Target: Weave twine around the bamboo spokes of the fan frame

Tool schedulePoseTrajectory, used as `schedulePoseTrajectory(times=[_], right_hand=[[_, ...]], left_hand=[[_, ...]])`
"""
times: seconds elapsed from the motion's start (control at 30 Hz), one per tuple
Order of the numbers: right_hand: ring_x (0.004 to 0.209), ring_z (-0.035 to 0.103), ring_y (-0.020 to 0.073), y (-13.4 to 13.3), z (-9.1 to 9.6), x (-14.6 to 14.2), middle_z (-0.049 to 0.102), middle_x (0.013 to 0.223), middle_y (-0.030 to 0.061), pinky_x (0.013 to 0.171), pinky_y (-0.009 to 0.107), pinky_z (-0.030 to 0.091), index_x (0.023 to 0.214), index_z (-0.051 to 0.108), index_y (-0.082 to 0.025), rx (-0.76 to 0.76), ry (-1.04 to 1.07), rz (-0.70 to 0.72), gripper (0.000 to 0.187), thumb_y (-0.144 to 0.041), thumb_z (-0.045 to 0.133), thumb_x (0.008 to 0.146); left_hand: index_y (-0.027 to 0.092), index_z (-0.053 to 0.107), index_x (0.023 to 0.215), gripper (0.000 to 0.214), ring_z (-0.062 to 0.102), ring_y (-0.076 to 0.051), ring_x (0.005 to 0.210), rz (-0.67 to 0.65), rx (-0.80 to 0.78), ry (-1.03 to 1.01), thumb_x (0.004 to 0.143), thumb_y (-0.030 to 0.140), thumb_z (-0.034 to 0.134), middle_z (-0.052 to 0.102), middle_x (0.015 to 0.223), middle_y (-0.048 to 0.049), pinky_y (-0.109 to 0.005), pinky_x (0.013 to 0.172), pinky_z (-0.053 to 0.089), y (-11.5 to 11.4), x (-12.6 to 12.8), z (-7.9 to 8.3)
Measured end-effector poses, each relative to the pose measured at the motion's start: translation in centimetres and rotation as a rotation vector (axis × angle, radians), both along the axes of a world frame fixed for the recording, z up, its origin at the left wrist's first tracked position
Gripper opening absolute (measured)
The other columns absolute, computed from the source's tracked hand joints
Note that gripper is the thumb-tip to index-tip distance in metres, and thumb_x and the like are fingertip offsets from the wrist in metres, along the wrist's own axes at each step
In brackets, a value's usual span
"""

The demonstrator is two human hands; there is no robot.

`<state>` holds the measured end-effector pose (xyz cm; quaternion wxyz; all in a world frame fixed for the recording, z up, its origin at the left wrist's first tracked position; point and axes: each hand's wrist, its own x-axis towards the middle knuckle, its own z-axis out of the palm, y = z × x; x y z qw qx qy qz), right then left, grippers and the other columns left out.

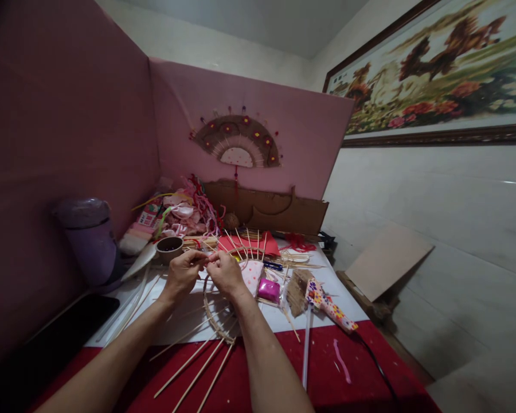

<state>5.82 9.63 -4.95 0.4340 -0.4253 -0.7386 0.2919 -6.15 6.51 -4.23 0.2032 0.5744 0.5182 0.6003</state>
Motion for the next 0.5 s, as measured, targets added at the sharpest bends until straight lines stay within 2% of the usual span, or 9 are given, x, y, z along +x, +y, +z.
schedulePoseTrajectory(times=[0.13,0.23,0.5], right_hand=[[0.047,0.049,0.0092,-0.06,-0.01,0.03,0.055,0.051,-0.0053,0.046,0.019,0.033,0.073,0.057,-0.018,0.002,0.015,0.014,0.006,-0.021,0.052,0.070],[0.047,0.049,0.0093,-0.07,-0.11,0.00,0.055,0.052,-0.0050,0.047,0.020,0.034,0.073,0.055,-0.018,0.011,0.055,0.044,0.006,-0.023,0.051,0.072],[0.054,0.055,0.0114,0.14,-0.30,-0.17,0.059,0.058,-0.0013,0.052,0.021,0.038,0.073,0.054,-0.017,0.006,0.091,0.025,0.010,-0.026,0.050,0.075]], left_hand=[[0.012,0.062,0.070,0.021,0.054,-0.013,0.046,-0.060,-0.112,-0.124,0.063,0.032,0.060,0.058,0.054,-0.0002,-0.023,0.038,0.043,0.66,0.01,-0.50],[0.011,0.060,0.068,0.026,0.053,-0.013,0.042,-0.094,-0.161,-0.172,0.063,0.036,0.060,0.056,0.050,0.0003,-0.023,0.033,0.042,0.81,-0.01,-0.59],[0.013,0.055,0.067,0.021,0.055,-0.013,0.047,-0.095,-0.158,-0.161,0.064,0.034,0.056,0.056,0.054,0.0008,-0.026,0.040,0.048,0.80,0.27,-0.42]])
